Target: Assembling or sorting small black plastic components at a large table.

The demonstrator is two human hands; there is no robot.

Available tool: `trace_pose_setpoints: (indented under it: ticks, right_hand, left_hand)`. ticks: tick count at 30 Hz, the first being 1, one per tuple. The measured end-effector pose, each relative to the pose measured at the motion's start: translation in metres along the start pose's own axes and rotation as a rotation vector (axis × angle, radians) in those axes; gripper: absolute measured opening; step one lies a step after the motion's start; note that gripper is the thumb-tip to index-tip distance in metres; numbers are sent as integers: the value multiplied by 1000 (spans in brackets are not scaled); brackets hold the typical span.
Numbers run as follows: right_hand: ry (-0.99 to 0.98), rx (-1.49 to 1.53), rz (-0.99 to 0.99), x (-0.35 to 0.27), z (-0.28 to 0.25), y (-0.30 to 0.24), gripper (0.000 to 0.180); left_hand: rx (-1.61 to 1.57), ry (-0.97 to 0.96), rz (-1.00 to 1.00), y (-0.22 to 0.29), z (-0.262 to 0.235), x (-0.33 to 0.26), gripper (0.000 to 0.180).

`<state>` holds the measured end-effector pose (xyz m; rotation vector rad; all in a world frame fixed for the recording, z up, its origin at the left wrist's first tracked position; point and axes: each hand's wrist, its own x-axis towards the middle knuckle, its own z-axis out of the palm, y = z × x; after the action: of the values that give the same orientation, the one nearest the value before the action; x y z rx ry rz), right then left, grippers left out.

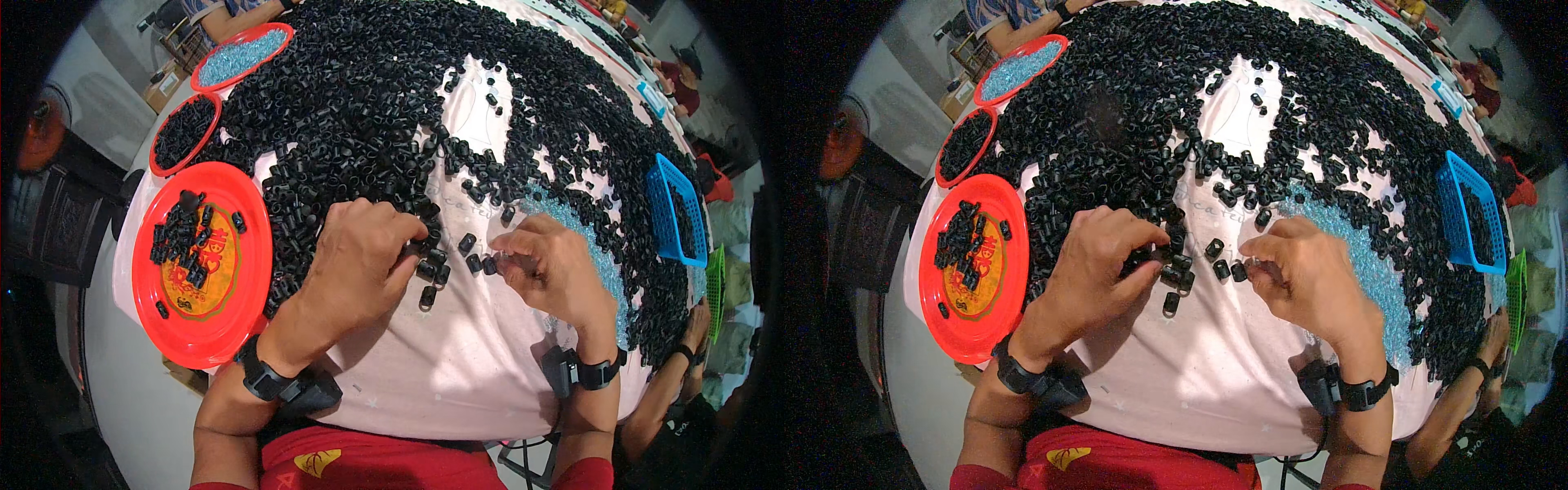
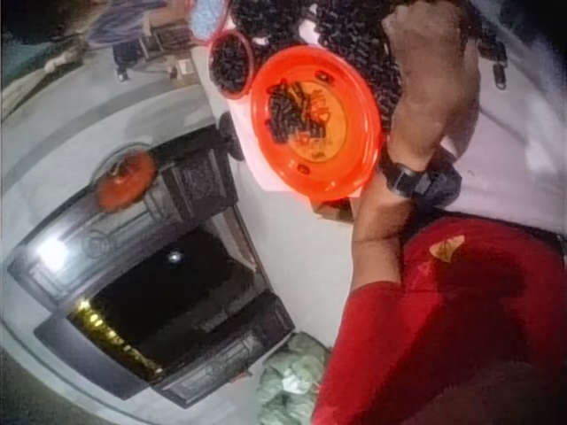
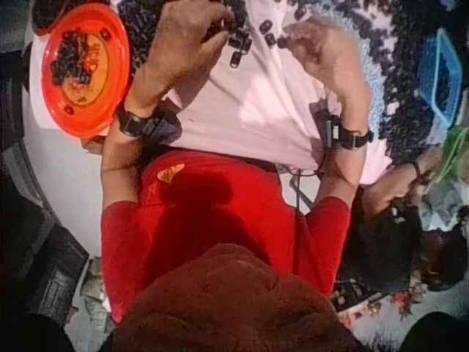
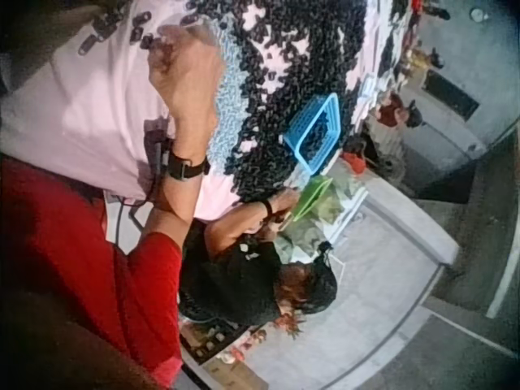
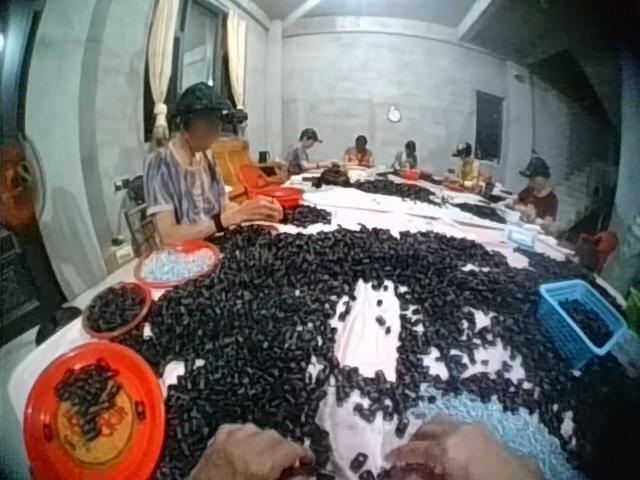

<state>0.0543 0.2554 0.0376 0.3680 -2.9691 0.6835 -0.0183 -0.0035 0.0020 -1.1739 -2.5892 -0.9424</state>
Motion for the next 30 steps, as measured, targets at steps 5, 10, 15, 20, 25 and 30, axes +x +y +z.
trace_pose_setpoints:
  ticks: [5, 10, 15, 20, 25, 30]
  right_hand:
    - [-15, -27, -59, 3, 4, 4, 15]
    - [62, 113, 64, 4, 6, 3, 12]
    - [84, 225, 95, 5, 10, 0, 12]
    - [118, 304, 111, 6, 8, -9, 12]
    - [68, 585, 91, 4, 15, -27, 12]
    - [84, 749, 177, 2, 22, -32, 13]
  left_hand:
    - [47, -61, -36, -2, -2, -3, 17]
    - [-40, 12, 29, -7, 0, -1, 15]
    - [-95, 66, 84, -5, 16, -1, 15]
    - [-184, 120, 39, 3, 11, 3, 16]
    - [-415, 112, 55, 16, 16, 2, 17]
    - [-432, 130, 36, 18, 15, 2, 11]
